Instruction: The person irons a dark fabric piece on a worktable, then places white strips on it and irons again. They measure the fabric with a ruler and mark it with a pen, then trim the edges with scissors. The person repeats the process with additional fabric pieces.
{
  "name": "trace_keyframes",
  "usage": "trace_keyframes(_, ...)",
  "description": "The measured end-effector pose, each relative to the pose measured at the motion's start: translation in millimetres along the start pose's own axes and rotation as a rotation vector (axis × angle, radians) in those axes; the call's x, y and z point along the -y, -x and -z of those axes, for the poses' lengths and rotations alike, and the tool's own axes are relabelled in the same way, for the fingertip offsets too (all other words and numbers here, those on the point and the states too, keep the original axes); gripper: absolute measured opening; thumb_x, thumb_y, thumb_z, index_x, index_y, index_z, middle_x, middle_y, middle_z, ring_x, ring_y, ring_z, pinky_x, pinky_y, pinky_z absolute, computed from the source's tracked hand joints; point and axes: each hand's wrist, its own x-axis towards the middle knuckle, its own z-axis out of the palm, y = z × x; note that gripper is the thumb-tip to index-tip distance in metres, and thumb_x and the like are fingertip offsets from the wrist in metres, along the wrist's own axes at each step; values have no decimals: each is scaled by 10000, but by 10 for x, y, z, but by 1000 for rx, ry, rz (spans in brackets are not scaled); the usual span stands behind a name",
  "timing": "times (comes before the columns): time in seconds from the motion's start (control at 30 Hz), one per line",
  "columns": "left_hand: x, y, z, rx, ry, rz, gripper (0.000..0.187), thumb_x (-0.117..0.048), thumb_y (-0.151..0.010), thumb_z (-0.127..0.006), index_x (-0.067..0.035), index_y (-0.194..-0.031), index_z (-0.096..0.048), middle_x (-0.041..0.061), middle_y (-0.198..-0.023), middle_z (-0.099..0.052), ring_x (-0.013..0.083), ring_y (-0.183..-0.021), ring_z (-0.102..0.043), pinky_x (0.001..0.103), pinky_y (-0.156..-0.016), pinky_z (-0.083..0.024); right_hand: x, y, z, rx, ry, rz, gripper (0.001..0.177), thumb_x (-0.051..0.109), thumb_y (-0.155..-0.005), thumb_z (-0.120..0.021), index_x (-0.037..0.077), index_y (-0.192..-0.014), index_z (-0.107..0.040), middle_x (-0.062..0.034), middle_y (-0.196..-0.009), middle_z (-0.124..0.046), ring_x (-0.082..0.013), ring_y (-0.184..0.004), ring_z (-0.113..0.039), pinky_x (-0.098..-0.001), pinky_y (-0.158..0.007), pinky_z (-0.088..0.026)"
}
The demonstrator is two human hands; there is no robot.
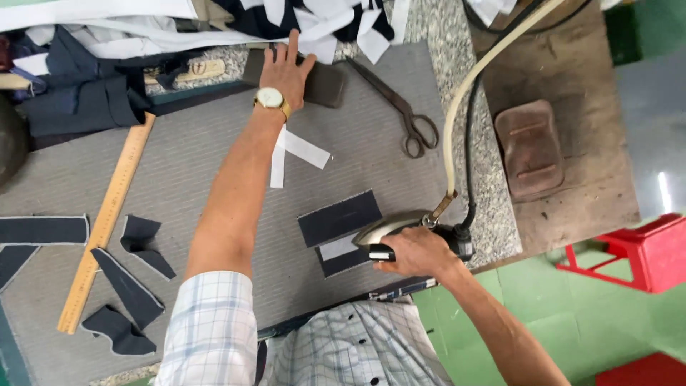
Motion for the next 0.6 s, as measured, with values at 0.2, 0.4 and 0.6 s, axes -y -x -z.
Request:
trace_keyframes(0.2, -4, 240, 115, -170, 203, -98, 779, -24, -735, -760, -179, -1437, -461, 189, -1476, -210, 454, -1275, -423, 542, -980, -471, 62, 30, 116, 78, -23, -25, 717, 718, -933, -550, 119, -1323, -600, -149, -774, -750, -378, -826, -735, -521, -796, -585)
trace_keyframes(0.4, 33, 15, 99, 74, 97, -56, 885, -201, -774, -776, -148, -1521, -302, 167, -1507, -309, 377, -1350, -343, 535, -1096, -322, 63, 44, 150, 84, -69, -25, 734, 736, -918, -552, 111, -1300, -609, -135, -841, -755, -372, -862, -733, -540, -820, -590)
trace_keyframes(0.6, -149, 352, 173, -68, 2, -92, 901, -475, -714, -753, -100, -1470, -438, 208, -1314, -480, 389, -1246, -401, 477, -1072, -320, 83, 40, 215, 129, -70, 8, 624, 667, -965, -560, 93, -1190, -659, -98, -755, -716, -247, -635, -707, -393, -574, -623)
